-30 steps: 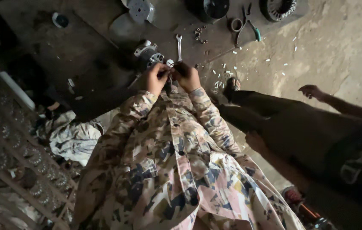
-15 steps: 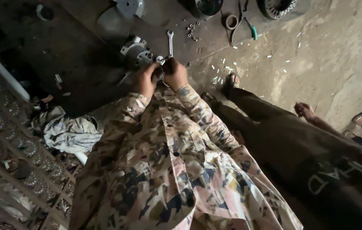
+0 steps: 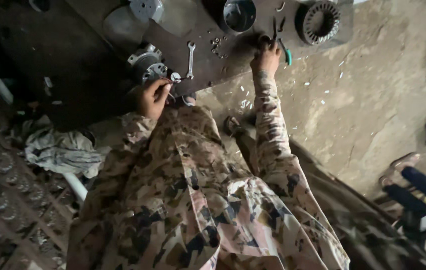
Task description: The person assembles and adjusts a small electrical component on a workbench, using pliers and a wrench to connect wires and tighten parts. They handle several motor stators and wire pieces, moving items aside to access the work area.
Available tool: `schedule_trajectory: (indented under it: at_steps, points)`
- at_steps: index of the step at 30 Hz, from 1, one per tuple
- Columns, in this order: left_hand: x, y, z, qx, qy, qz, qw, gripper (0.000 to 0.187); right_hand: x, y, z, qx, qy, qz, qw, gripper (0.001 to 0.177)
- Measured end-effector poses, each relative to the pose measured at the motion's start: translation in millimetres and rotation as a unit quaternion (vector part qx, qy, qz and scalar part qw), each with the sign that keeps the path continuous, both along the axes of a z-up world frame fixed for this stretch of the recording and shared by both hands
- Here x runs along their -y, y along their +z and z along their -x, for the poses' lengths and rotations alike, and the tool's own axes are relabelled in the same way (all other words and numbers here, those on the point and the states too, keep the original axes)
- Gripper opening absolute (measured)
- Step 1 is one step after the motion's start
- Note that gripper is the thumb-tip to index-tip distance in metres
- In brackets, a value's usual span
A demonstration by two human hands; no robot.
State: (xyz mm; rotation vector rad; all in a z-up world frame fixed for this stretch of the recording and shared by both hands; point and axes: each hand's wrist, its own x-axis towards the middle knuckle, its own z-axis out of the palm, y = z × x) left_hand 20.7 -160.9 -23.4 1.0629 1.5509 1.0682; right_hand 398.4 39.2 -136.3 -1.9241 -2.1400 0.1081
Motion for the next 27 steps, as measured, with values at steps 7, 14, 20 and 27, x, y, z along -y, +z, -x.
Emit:
schedule_trajectory:
  at_steps: [7, 14, 20, 27]
  points:
    - [2.9, -14.6, -2.9, 0.111, 0.028, 0.039, 0.993, 0.016, 35.8, 35.1, 25.6, -0.552, -0.030, 0.178, 0.814, 0.022]
    - [-2.8, -53.5, -3.0, 0.191, 0.014, -0.010, 0.981, 0.021, 127.5, 170.0, 119.7, -0.855, -0.020, 0.296, 0.426, 0.015]
    - [-9.1, -36.9, 9.9, 0.129, -0.053, -0.019, 0.990, 0.019, 160.5, 201.7, 172.5, -0.825, -0.042, 0.256, 0.502, 0.012]
    - [-21.1, 3.1, 9.1, 0.246, -0.076, -0.014, 0.966, 0.022, 186.6, 160.2, 197.7, -0.699, -0.048, 0.227, 0.676, 0.009]
